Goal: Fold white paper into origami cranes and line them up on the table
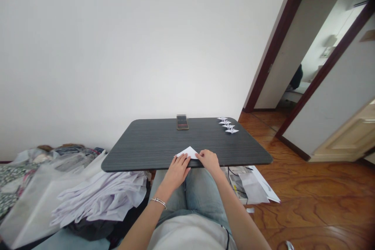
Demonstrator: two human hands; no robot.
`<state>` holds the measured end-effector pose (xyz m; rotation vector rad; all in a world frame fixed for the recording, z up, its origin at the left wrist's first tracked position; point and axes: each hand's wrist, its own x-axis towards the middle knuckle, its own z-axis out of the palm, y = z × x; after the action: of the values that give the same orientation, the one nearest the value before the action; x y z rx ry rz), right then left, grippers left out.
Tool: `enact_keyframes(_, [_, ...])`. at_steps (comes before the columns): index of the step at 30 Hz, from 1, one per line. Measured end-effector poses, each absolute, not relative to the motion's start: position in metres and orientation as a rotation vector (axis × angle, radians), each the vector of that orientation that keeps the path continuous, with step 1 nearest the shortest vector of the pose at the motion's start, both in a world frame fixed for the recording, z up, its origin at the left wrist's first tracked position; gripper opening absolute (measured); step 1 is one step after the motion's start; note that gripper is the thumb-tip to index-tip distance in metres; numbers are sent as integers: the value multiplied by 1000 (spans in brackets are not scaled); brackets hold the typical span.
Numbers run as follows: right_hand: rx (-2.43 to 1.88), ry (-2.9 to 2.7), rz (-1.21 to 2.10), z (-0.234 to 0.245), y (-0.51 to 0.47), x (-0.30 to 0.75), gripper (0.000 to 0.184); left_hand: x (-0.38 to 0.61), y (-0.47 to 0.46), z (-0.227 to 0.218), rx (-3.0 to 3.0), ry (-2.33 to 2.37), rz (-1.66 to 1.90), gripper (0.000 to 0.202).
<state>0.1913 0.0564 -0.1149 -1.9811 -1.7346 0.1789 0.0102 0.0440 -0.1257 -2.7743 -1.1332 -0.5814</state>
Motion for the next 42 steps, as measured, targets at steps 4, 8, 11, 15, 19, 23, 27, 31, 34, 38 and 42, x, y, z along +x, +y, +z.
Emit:
enact_keyframes(4, [-1989,-1703,124,-115,56,190,25,12,42,-125,-2757,-1151,-570,42])
enact_keyframes(8, [-1838,-1609,-68,-123,44,184,14,13,41,-126,-2740,-1147,-579,43])
enact_keyframes(11, [-1512,-1639,-153,-138,29,176,26,13,40,-126,-2747,-1146,-574,44])
enact_keyframes(15, [-1360,-1731,-133,-156,18,168,43,13,40,-125,-2751,-1152,-566,44])
enact_keyframes(19, [-1381,-1745,-129,-163,18,165,48,14,39,-125,-2745,-1156,-557,44])
enact_keyframes(23, [-1431,-1778,-160,-161,20,164,45,15,38,-124,-2737,-1162,-558,44])
enact_keyframes(27, [-1448,-1817,-159,-158,16,164,44,15,37,-124,-2727,-1159,-556,43])
enact_keyframes(31, [-1456,-1817,-157,-157,13,164,43,19,35,-128,-2689,-1181,-548,44])
enact_keyframes(34, [-1453,-1822,-159,-155,16,166,41,24,34,-131,-2657,-1221,-541,45])
enact_keyframes(38, [-1461,-1866,-170,-150,20,169,39,26,34,-134,-2627,-1268,-564,45])
enact_keyframes(42, [-1462,-1944,-186,-147,19,171,37,24,36,-136,-2615,-1288,-580,46])
